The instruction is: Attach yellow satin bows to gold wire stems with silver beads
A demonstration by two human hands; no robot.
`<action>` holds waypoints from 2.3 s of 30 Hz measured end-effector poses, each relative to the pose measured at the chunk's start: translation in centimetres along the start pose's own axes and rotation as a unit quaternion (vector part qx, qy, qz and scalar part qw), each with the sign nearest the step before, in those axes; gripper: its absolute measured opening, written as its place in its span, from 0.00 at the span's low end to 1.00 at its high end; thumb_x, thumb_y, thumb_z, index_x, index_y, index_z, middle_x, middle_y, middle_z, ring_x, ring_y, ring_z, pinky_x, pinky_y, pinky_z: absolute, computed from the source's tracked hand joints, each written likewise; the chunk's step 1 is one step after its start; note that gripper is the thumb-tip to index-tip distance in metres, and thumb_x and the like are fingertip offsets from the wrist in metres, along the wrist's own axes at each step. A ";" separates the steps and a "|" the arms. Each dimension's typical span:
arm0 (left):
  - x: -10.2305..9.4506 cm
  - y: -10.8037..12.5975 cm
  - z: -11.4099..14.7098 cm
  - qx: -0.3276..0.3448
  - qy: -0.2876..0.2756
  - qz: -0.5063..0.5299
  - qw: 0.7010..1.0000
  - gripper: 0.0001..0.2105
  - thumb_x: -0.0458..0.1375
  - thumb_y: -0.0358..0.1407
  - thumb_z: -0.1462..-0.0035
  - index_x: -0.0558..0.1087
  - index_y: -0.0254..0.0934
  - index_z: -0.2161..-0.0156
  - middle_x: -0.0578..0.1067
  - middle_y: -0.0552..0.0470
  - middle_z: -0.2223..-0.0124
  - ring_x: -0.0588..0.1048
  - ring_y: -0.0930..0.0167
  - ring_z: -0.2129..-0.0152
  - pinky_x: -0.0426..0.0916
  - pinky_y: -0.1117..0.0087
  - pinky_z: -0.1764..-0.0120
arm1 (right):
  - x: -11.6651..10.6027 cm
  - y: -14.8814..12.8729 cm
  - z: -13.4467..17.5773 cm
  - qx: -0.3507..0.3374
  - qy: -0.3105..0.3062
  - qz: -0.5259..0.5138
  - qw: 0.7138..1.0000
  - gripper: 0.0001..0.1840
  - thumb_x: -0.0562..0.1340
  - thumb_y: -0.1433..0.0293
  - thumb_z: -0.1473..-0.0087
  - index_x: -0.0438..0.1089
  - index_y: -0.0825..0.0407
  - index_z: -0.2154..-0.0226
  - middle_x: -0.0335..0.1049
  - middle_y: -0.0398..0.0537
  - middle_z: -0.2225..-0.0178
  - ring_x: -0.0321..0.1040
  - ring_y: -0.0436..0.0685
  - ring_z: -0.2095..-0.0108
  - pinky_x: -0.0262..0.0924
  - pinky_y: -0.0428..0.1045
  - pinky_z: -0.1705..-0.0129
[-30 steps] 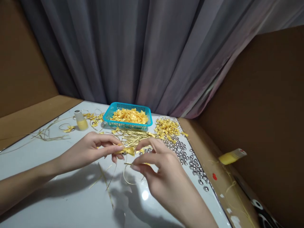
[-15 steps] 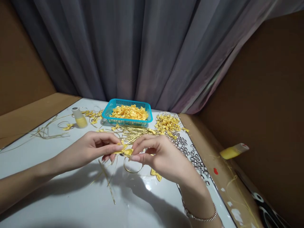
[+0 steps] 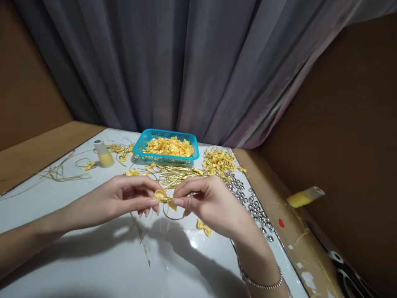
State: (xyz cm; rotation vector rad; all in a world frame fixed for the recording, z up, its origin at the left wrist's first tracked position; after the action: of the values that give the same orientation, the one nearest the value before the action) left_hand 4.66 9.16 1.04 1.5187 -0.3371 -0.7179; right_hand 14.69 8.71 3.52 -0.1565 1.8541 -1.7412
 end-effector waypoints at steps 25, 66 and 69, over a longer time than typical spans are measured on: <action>0.5 0.6 0.5 0.049 0.027 -0.171 0.984 0.13 0.49 0.41 0.39 0.69 0.35 0.67 0.72 0.55 0.75 0.70 0.76 0.79 0.63 0.76 0.74 | 0.6 -1.9 0.8 -0.070 0.024 0.167 0.983 0.08 0.62 0.77 0.48 0.73 0.55 0.76 0.72 0.45 0.73 0.67 0.49 0.72 0.62 0.45 0.69; 0.3 2.1 2.6 0.077 0.095 -0.175 0.977 0.08 0.55 0.38 0.44 0.73 0.36 0.66 0.61 0.63 0.87 0.59 0.80 0.90 0.57 0.81 0.83 | 2.0 -6.1 4.4 -0.235 0.175 0.303 0.907 0.18 0.51 0.87 0.50 0.71 0.54 0.69 0.71 0.48 0.65 0.69 0.48 0.65 0.64 0.40 0.63; 0.3 2.7 2.9 0.115 0.113 -0.229 0.960 0.07 0.53 0.35 0.42 0.73 0.37 0.65 0.61 0.63 0.86 0.60 0.80 0.89 0.56 0.81 0.84 | 2.1 -6.2 4.5 -0.250 0.182 0.308 0.900 0.17 0.52 0.87 0.51 0.71 0.55 0.69 0.70 0.49 0.66 0.69 0.48 0.65 0.64 0.40 0.62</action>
State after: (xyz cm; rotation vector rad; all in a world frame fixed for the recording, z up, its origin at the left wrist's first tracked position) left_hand 3.64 6.47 3.77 1.9088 0.1176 -0.8741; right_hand 13.26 2.91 8.82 0.5433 2.2588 -0.8772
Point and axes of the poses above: each hand's wrist, its own z-axis away from the middle knuckle, its own x-axis out of the palm, y = z × x, the point moved 10 cm from there along -z, towards the middle knuckle
